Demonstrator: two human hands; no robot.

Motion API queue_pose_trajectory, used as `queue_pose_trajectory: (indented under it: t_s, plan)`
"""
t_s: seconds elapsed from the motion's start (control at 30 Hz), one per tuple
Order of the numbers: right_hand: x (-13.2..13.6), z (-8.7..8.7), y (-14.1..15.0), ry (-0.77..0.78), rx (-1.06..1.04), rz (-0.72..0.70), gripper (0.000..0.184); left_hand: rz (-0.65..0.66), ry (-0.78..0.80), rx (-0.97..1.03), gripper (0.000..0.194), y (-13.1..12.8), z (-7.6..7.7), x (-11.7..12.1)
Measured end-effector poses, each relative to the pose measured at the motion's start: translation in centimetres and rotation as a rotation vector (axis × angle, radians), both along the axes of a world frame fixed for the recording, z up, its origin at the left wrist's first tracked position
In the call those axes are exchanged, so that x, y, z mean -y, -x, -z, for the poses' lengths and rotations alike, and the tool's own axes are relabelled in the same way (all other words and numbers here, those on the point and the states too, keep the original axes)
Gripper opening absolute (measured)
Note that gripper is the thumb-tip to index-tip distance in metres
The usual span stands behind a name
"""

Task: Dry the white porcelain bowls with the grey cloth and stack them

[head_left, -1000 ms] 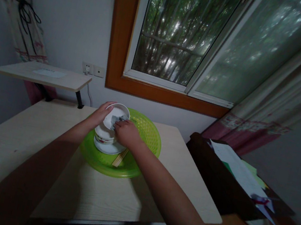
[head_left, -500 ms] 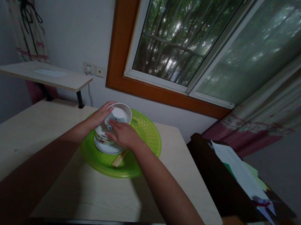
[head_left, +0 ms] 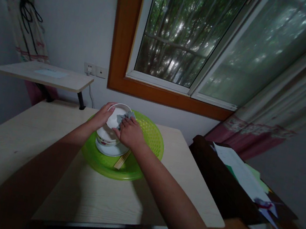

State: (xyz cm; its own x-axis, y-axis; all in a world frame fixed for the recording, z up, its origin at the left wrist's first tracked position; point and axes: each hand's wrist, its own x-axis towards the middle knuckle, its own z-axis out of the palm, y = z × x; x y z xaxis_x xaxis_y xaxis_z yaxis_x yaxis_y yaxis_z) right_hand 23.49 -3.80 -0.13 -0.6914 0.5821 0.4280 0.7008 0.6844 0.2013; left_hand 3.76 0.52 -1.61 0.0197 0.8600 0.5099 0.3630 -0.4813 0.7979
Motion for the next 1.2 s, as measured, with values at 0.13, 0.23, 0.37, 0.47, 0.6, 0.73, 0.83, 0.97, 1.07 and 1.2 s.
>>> queue_pose_trajectory:
  t_s: [0.13, 0.23, 0.37, 0.47, 0.6, 0.73, 0.83, 0.97, 1.07, 1.2]
  plan:
    - [0.2, 0.1, 0.1, 0.109, 0.025, -0.114, 0.055, -0.034, 0.014, -0.001, 0.051, 0.1, 0.2, -0.1]
    - [0.2, 0.2, 0.0, 0.186, 0.007, -0.215, 0.06, -0.04, 0.013, 0.022, 0.05, 0.1, 0.2, -0.1]
    - [0.4, 0.0, -0.2, 0.304, -0.074, -0.313, 0.065, -0.037, 0.003, 0.022, 0.049, 0.0, 0.0, 0.0]
    - [0.4, -0.2, -0.2, 0.317, -0.095, -0.311, 0.061, -0.046, 0.007, 0.018, 0.049, 0.0, 0.0, 0.0]
    - [0.1, -0.5, -0.3, 0.246, -0.028, -0.184, 0.052, -0.062, 0.004, 0.007, 0.049, 0.1, 0.3, -0.2]
    - [-0.4, -0.7, -0.6, 0.072, -0.013, -0.051, 0.047, -0.069, -0.015, -0.005, 0.048, 0.2, 0.4, -0.5]
    - [-0.6, -0.5, -0.7, -0.034, -0.056, -0.005, 0.045, -0.059, 0.005, 0.032, 0.047, 0.1, 0.3, -0.5]
    - [-0.6, 0.0, -0.6, -0.003, -0.042, -0.034, 0.048, -0.083, 0.008, 0.021, 0.045, 0.1, 0.2, -0.4]
    - [-0.5, 0.3, -0.3, 0.082, -0.004, -0.11, 0.048, -0.086, 0.005, 0.019, 0.044, 0.1, 0.3, -0.3]
    - [0.0, 0.3, -0.2, 0.206, -0.004, -0.225, 0.057, -0.087, -0.006, 0.017, 0.044, 0.1, 0.2, -0.2]
